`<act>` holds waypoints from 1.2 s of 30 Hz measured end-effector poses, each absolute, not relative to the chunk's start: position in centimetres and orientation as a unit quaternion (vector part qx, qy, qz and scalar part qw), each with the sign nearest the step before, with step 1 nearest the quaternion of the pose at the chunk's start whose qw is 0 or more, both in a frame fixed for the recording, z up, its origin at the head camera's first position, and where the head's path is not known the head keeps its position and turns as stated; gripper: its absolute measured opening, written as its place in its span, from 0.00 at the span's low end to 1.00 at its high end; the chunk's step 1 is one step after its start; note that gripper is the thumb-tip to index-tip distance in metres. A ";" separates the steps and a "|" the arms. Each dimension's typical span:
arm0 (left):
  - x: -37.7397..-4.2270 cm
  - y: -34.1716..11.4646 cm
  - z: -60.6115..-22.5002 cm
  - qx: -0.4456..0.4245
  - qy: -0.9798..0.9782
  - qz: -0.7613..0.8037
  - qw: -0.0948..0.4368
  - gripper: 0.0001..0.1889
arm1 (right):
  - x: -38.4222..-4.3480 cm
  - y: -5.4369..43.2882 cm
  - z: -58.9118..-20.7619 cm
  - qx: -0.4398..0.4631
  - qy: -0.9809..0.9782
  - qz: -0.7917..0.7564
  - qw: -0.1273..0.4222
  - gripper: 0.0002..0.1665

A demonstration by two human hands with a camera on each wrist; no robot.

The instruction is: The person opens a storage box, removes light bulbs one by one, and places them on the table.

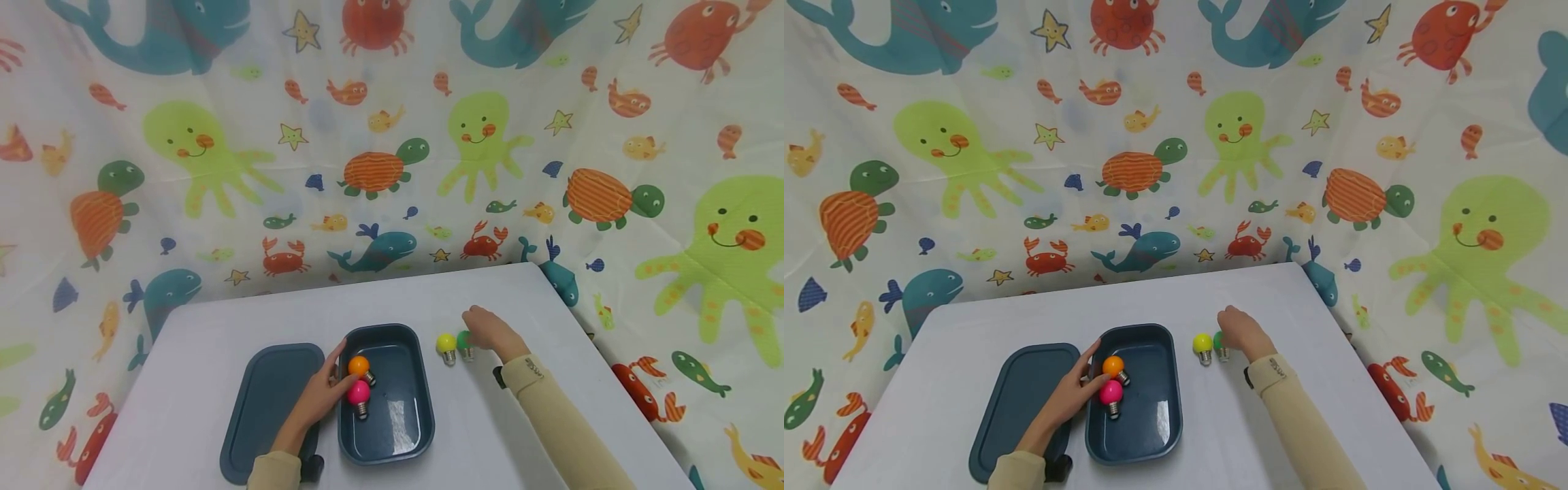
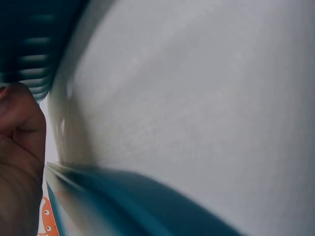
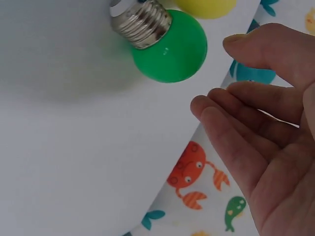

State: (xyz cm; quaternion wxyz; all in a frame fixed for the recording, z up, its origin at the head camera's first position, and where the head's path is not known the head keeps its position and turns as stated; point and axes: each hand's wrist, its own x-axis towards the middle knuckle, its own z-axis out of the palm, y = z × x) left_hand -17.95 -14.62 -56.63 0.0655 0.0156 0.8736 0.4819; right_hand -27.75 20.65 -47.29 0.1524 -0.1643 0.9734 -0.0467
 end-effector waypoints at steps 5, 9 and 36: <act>-18.0 -14.6 -56.6 0.016 0.874 0.481 0.066 0.41 | -27.8 20.1 -46.2 -0.181 0.975 -0.077 0.098 0.26; -17.9 -14.6 -56.4 0.017 0.875 0.479 0.064 0.41 | -27.6 19.2 -45.3 -0.198 0.972 -0.109 0.061 0.28; -17.9 -14.7 -56.4 0.018 0.875 0.480 0.066 0.41 | -26.1 9.5 -43.6 -0.313 0.937 -0.141 0.062 0.28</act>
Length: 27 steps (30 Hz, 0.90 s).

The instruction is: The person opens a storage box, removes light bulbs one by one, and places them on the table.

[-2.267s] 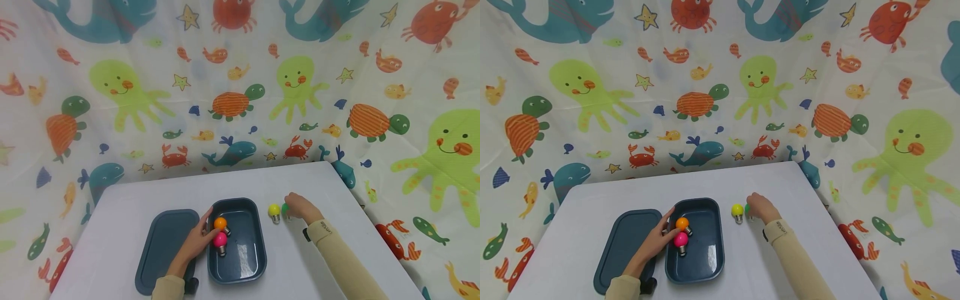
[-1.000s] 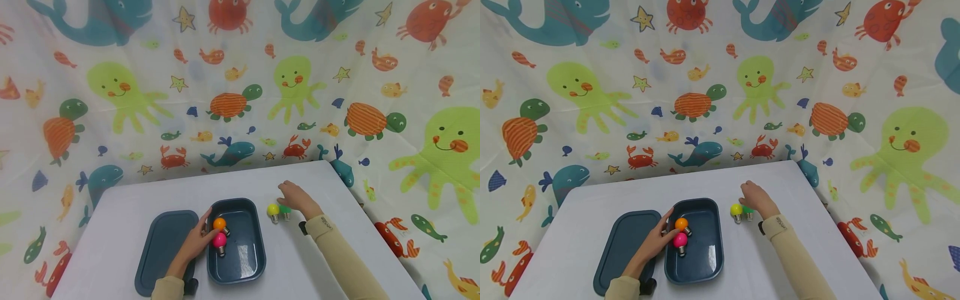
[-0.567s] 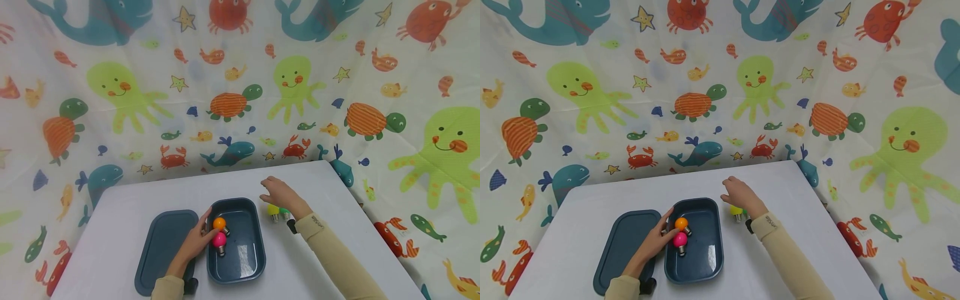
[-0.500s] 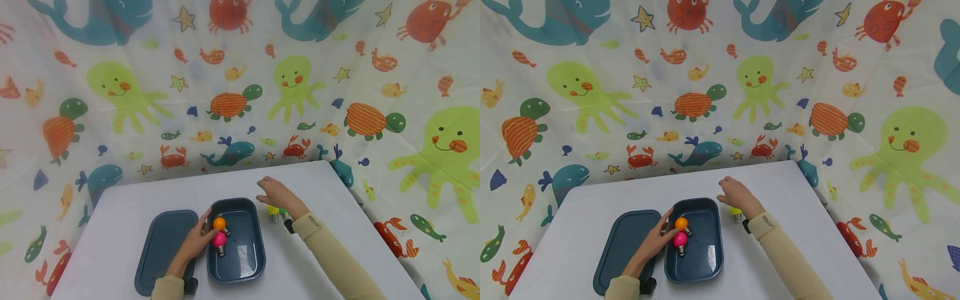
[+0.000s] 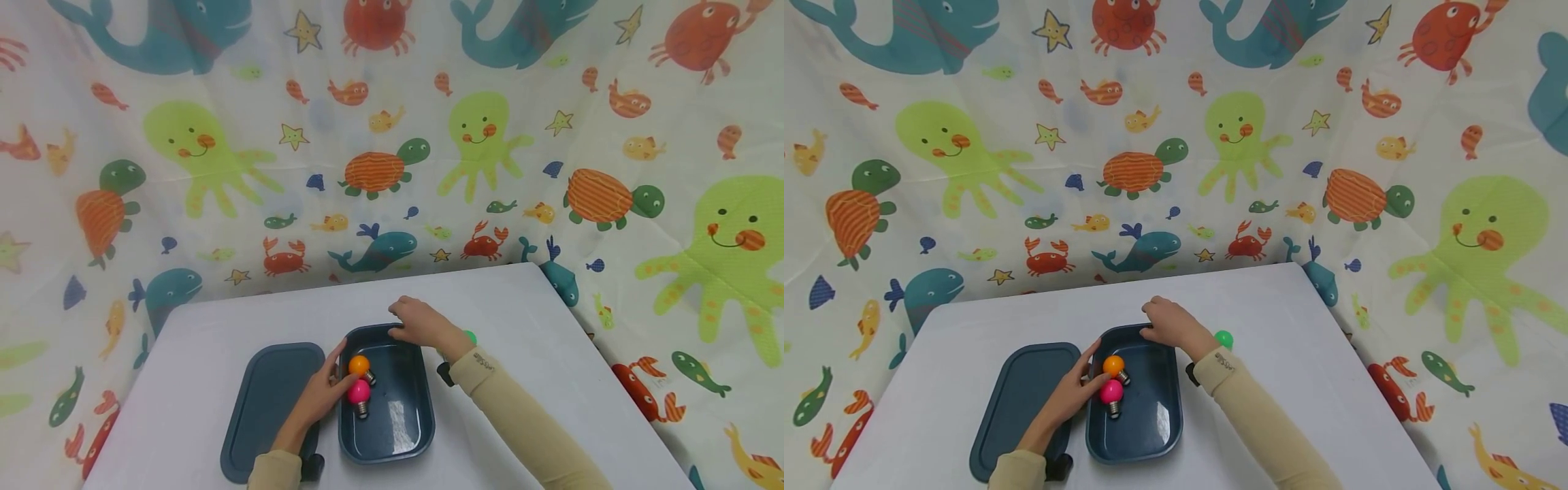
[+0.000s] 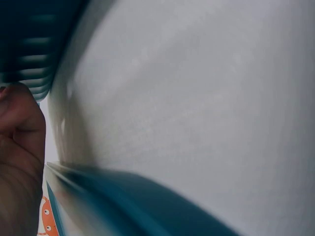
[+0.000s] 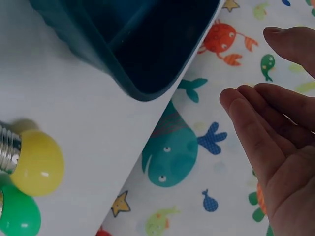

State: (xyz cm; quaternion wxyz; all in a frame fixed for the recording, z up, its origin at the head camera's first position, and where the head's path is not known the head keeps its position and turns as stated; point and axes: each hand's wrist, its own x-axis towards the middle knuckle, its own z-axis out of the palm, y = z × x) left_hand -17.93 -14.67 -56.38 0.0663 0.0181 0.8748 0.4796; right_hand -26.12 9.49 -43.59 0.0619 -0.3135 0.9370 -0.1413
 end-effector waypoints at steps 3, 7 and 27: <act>-18.0 -14.7 -56.3 0.017 0.876 0.478 0.064 0.41 | -26.0 8.9 -43.9 -0.313 0.936 -0.143 0.073 0.27; -18.1 -14.7 -56.3 0.015 0.876 0.477 0.065 0.41 | -25.8 8.0 -44.4 -0.316 0.935 -0.136 0.090 0.28; -18.0 -14.9 -56.8 0.026 0.873 0.482 0.071 0.40 | -25.4 3.0 -47.5 -0.361 0.921 -0.053 0.137 0.19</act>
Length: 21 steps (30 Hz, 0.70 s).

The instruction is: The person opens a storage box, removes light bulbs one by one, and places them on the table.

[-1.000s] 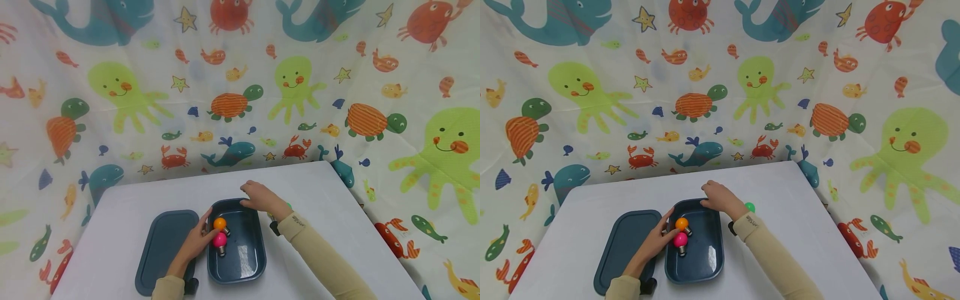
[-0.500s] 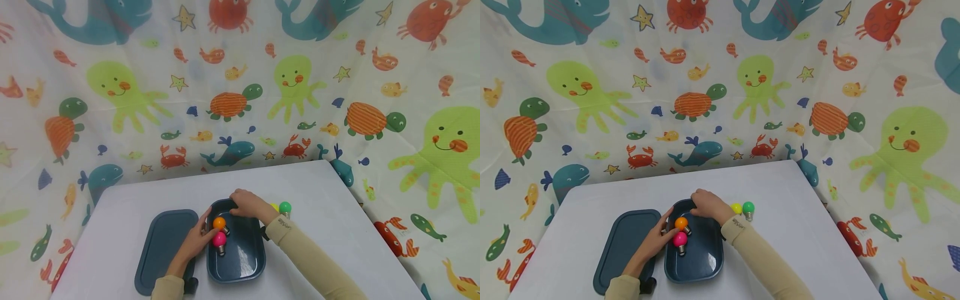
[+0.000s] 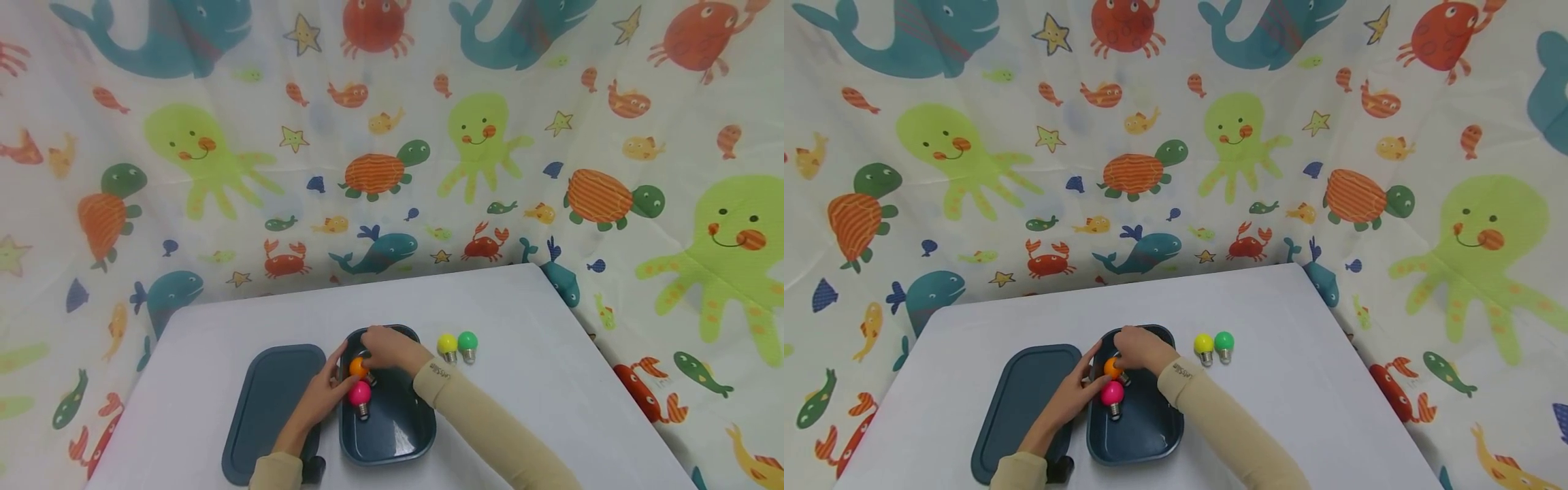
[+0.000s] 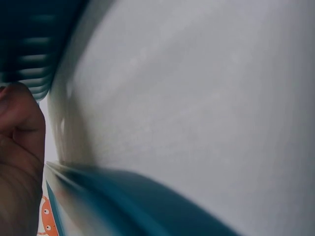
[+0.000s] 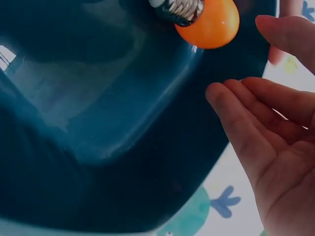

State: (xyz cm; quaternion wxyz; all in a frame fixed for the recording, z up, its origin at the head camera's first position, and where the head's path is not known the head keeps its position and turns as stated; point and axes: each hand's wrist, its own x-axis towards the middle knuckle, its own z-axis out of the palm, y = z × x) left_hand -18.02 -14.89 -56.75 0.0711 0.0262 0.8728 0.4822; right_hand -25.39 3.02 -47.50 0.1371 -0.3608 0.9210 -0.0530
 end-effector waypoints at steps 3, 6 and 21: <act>-18.0 -14.9 -56.7 0.029 0.874 0.480 0.066 0.40 | -25.2 2.8 -47.7 -0.356 0.921 -0.055 0.148 0.16; -17.9 -14.8 -56.5 0.030 0.875 0.480 0.060 0.40 | -25.1 2.5 -48.0 -0.348 0.922 -0.059 0.157 0.14; -18.0 -14.8 -56.6 0.024 0.879 0.472 0.060 0.41 | -24.5 1.7 -49.0 -0.333 0.925 -0.055 0.175 0.12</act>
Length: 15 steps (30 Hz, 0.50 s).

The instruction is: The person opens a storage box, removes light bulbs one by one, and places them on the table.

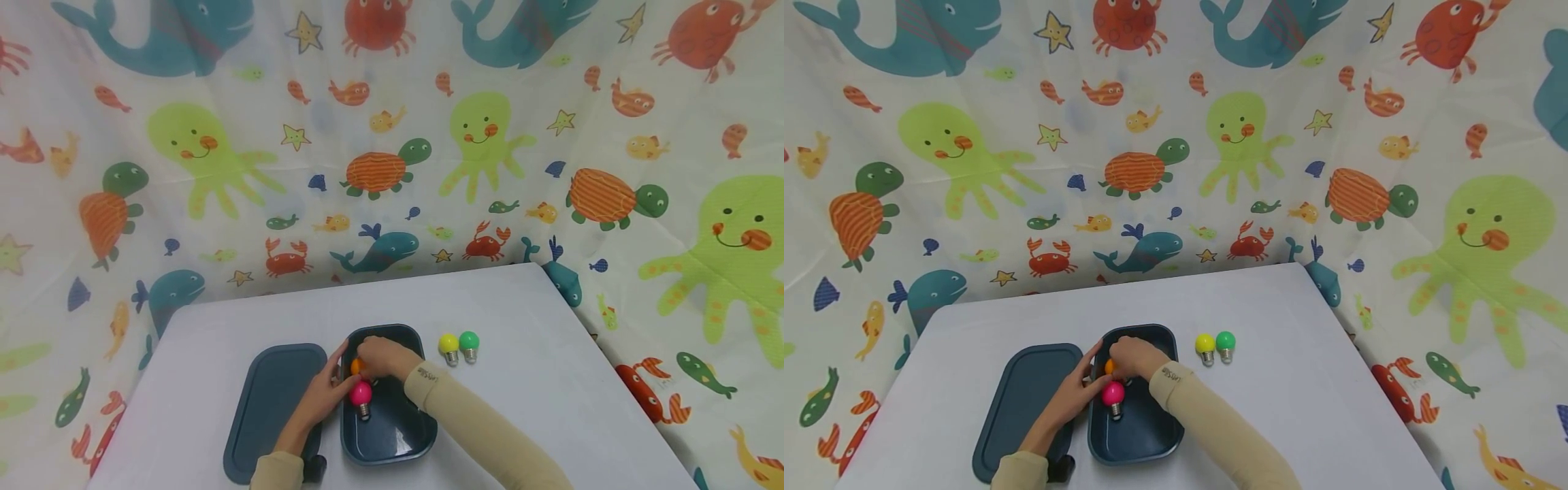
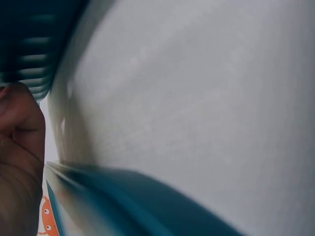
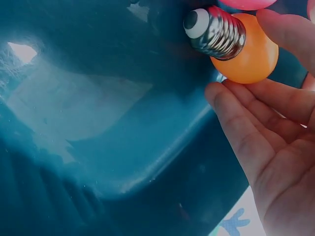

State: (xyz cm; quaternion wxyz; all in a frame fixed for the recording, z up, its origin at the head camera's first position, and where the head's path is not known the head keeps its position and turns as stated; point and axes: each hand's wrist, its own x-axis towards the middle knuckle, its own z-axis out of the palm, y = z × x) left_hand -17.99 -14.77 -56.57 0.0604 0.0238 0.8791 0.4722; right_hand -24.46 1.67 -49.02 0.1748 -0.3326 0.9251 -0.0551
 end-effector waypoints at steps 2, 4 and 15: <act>-18.0 -14.7 -56.6 0.024 0.879 0.473 0.061 0.41 | -24.3 1.6 -49.0 -0.336 0.924 -0.050 0.174 0.11; -18.0 -14.7 -56.6 0.024 0.878 0.475 0.061 0.41 | -24.3 1.6 -48.9 -0.341 0.924 -0.045 0.169 0.12; -18.0 -14.8 -56.7 0.031 0.876 0.478 0.052 0.41 | -24.8 2.3 -49.0 -0.341 0.927 -0.041 0.154 0.14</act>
